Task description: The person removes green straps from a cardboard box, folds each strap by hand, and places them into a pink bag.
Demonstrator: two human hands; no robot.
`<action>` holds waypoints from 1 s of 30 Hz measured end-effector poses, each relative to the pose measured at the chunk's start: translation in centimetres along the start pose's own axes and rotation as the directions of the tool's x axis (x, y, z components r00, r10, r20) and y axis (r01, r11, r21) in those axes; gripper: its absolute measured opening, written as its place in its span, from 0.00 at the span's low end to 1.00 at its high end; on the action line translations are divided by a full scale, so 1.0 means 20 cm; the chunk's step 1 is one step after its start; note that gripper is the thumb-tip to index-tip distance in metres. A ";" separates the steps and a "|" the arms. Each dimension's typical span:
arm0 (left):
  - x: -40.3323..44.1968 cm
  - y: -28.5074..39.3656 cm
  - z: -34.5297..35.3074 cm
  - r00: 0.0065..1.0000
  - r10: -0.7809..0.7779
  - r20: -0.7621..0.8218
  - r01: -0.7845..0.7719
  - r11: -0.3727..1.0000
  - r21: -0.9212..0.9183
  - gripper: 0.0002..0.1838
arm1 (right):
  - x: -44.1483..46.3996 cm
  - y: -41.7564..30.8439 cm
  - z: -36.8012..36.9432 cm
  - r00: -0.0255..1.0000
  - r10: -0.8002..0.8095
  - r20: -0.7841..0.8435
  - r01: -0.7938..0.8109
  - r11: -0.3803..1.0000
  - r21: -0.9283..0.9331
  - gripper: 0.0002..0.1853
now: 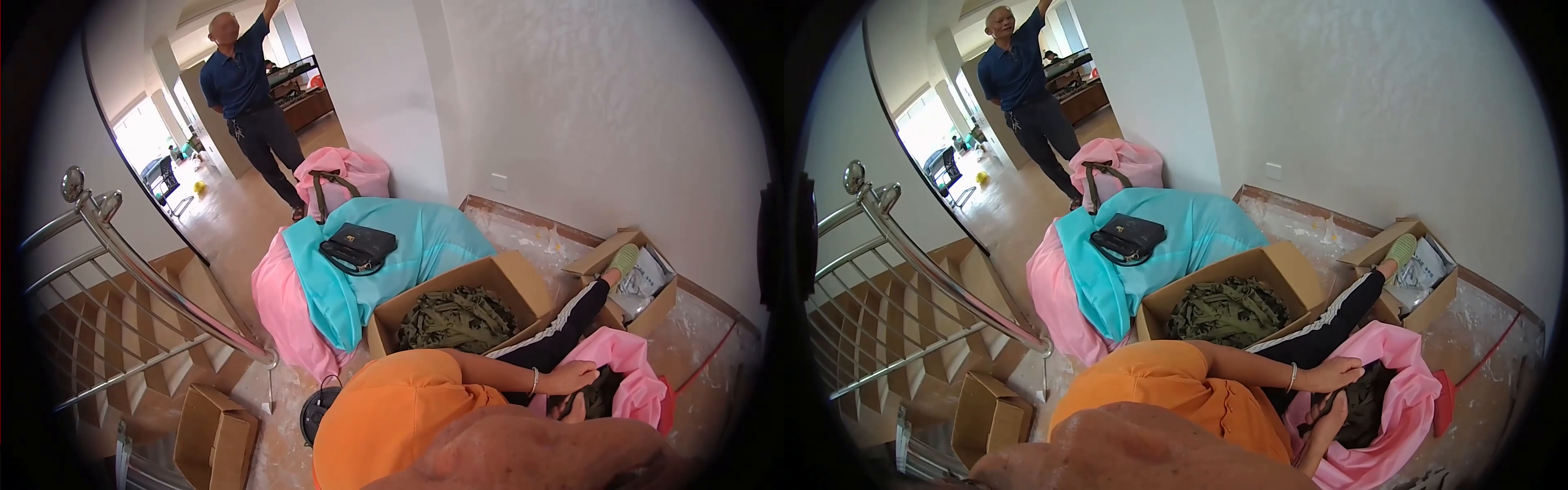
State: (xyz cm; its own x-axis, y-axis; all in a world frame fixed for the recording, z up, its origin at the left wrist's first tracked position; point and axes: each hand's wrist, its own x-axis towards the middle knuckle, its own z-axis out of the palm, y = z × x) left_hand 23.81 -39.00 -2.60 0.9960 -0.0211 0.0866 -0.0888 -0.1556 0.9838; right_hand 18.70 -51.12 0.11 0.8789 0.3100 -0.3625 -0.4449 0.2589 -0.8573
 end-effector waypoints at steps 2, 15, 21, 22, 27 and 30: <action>0.04 -0.09 0.07 0.998 0.058 -0.008 -0.058 0.998 -0.007 0.11 | -0.02 0.02 -0.01 0.999 0.023 0.025 -0.024 1.000 0.019 0.17; 0.14 -0.12 -0.07 0.882 0.081 0.464 -0.103 0.994 0.024 0.11 | -0.17 0.02 -0.29 0.984 -0.151 -0.090 0.129 0.967 -0.218 0.11; -0.04 -0.04 -0.11 0.814 0.068 0.577 -0.005 0.994 -0.110 0.05 | -0.27 -0.19 -0.19 0.787 -0.616 -0.037 0.476 0.644 -0.599 0.05; -0.05 -0.02 -0.12 0.822 0.076 0.565 0.026 0.985 -0.170 0.04 | -0.28 -0.22 -0.18 0.736 -0.677 -0.005 0.511 0.560 -0.652 0.04; -0.07 0.17 -0.21 0.862 0.001 0.507 0.182 0.933 -0.312 0.04 | -0.21 -0.22 -0.30 0.679 -0.729 0.086 0.506 0.380 -0.775 0.05; 0.00 0.12 -0.24 0.892 0.002 0.453 0.173 0.923 -0.345 0.05 | -0.24 -0.31 -0.21 0.684 -0.711 0.163 0.504 0.299 -0.810 0.07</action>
State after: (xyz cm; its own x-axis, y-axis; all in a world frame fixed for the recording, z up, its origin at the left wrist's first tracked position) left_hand 23.60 -34.71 0.54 0.8845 -0.4664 0.0085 0.0926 0.1933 0.9768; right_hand 17.86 -58.09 5.58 0.8895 0.1771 0.4211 0.4492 -0.5072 -0.7355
